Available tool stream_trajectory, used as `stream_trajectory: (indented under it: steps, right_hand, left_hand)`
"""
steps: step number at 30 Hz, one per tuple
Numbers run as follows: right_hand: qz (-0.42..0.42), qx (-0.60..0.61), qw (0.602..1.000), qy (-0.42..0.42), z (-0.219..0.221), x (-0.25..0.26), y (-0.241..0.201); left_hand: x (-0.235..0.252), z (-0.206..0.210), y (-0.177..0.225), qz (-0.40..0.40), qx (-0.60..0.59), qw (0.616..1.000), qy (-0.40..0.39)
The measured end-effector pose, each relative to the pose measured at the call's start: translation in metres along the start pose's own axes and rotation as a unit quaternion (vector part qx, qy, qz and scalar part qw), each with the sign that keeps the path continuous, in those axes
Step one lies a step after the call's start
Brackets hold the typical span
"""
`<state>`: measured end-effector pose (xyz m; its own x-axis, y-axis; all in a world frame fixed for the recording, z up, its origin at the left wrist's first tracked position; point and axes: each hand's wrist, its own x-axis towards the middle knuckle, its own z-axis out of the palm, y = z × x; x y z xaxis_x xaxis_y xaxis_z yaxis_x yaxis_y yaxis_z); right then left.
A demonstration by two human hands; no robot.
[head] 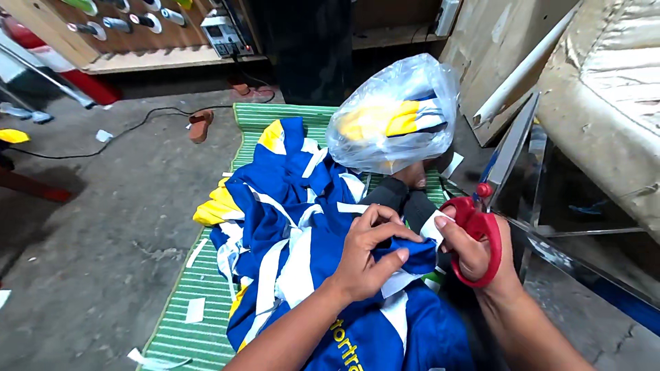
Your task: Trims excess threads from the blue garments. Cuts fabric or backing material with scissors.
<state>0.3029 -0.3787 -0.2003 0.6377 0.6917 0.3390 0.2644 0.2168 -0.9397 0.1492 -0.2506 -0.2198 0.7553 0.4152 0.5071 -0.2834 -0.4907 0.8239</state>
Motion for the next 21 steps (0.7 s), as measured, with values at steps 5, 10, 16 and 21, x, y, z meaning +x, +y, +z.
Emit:
stream_trajectory:
  steps: [5,10,16,21]
  right_hand:
    - [-0.042,-0.017,0.998,-0.037,0.003,-0.008,-0.004]
    - [-0.052,-0.010,0.997,-0.055,-0.003,-0.008,-0.008]
    - [-0.043,-0.023,0.998,-0.033,-0.007,-0.011,-0.008]
    - [0.012,-0.074,0.994,-0.080,-0.029,-0.016,-0.016]
  left_hand:
    - [0.024,0.001,0.007,-0.168,-0.120,0.975,-0.080]
    - [0.035,-0.009,0.002,-0.188,-0.183,0.923,-0.280]
    - [0.034,-0.011,0.010,-0.141,-0.142,0.939,-0.280]
    - [0.027,-0.008,0.018,-0.114,0.028,0.963,-0.244]
